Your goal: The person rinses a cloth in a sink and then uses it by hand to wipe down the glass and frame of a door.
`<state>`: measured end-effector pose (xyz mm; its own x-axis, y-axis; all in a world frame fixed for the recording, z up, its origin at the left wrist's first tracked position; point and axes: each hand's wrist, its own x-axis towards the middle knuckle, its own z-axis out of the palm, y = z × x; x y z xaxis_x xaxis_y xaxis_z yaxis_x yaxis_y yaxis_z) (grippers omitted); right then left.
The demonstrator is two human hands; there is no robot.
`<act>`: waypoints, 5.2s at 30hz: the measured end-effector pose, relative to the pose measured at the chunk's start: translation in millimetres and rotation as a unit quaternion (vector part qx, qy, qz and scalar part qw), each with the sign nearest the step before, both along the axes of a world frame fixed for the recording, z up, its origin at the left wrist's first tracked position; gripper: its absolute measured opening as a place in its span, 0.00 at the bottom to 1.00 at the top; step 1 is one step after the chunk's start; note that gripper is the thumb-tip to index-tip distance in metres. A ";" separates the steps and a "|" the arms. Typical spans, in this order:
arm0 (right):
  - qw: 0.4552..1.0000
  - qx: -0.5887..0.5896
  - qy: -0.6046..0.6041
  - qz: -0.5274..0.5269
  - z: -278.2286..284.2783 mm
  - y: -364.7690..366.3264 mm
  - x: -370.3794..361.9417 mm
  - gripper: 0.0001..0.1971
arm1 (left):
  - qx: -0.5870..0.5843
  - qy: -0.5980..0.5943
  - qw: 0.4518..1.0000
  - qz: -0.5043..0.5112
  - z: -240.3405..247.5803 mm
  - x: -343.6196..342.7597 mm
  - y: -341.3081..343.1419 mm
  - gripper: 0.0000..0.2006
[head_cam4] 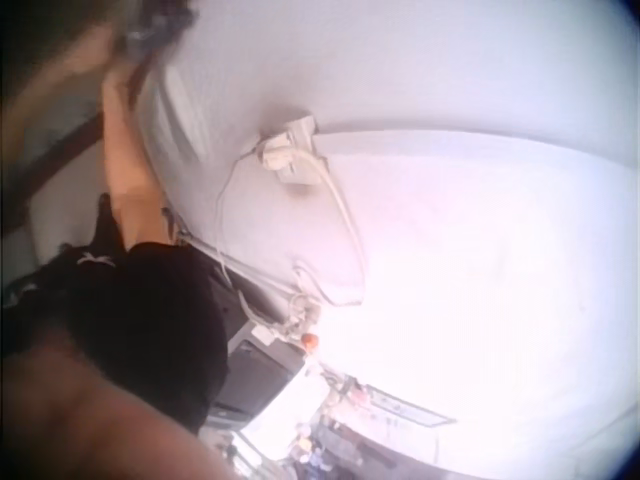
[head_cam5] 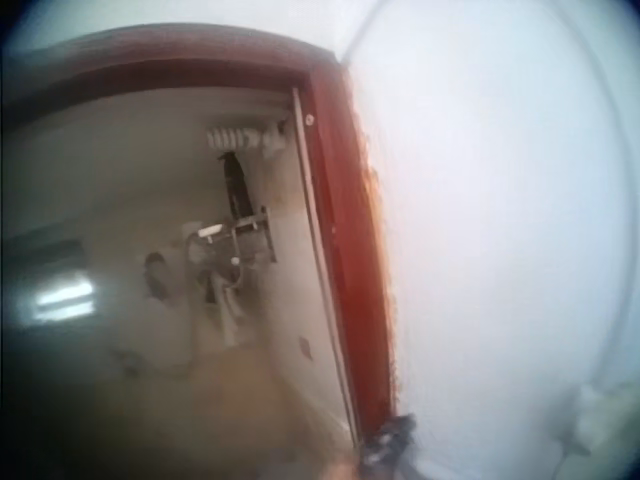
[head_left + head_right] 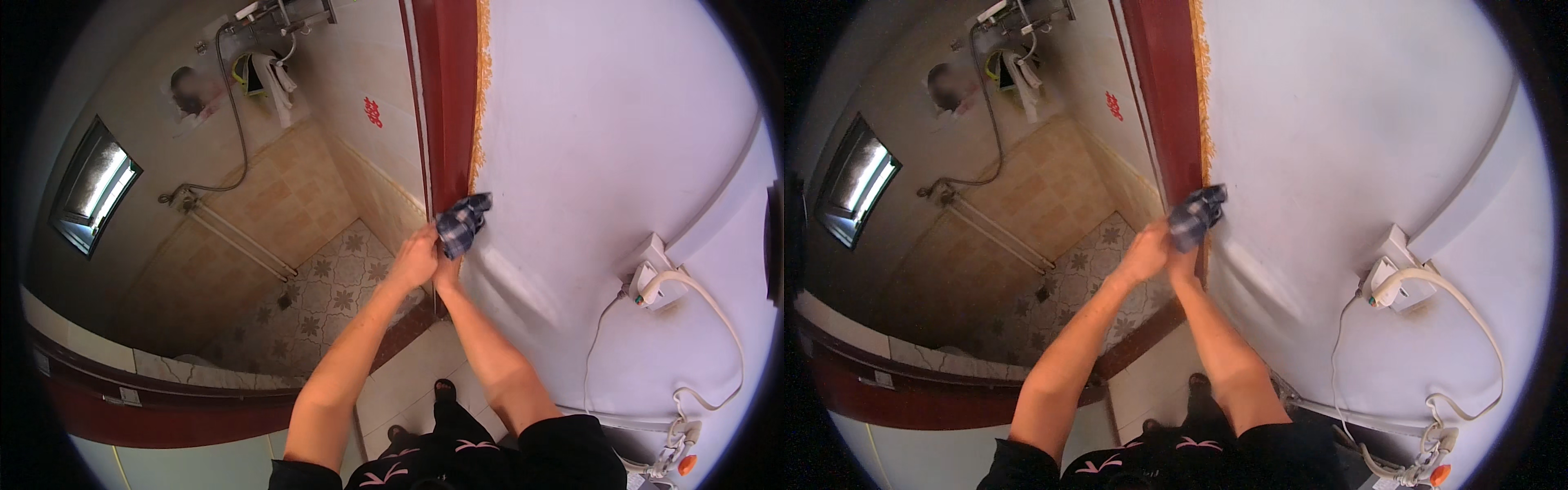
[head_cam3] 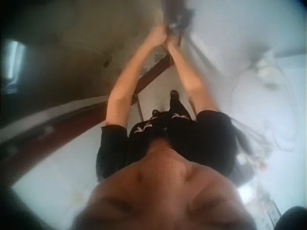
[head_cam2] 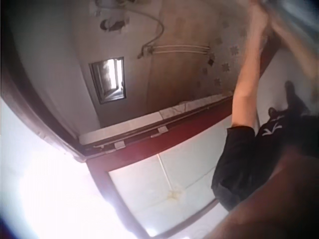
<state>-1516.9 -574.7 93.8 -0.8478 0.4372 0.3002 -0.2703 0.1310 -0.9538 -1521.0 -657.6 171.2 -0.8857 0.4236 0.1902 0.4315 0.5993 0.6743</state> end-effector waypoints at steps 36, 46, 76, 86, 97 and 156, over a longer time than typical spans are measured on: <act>0.897 0.414 0.139 -0.072 88.4 32.6 18.5 0.18 | 0.248 -0.236 0.909 0.236 -150.9 74.7 -61.8 0.15; 0.744 0.665 0.059 0.030 -42.1 59.7 -0.1 0.33 | 0.286 -0.271 0.877 0.274 -175.8 106.1 -76.1 0.14; 0.707 0.212 -0.214 0.639 16.4 -409.0 283.1 0.15 | 0.163 0.214 0.695 0.667 -15.1 402.3 -289.3 0.18; 0.744 -0.050 0.146 0.651 139.2 -438.4 254.3 0.09 | 0.082 0.289 0.693 0.655 34.6 379.7 -303.2 0.13; 0.685 -0.109 0.043 0.719 117.7 -444.1 205.5 0.11 | 0.014 0.367 0.640 0.674 70.3 334.7 -319.6 0.11; 0.673 -0.102 0.732 -0.038 502.7 -433.0 133.7 0.17 | -0.509 0.494 0.449 0.543 347.1 347.7 -359.4 0.19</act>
<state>-1383.2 -1007.7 596.5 0.3180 0.6208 0.7166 -0.9394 0.1041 0.3267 -1173.3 -1017.0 518.3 -0.3715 0.1576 0.9150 -0.7004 0.5994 -0.3876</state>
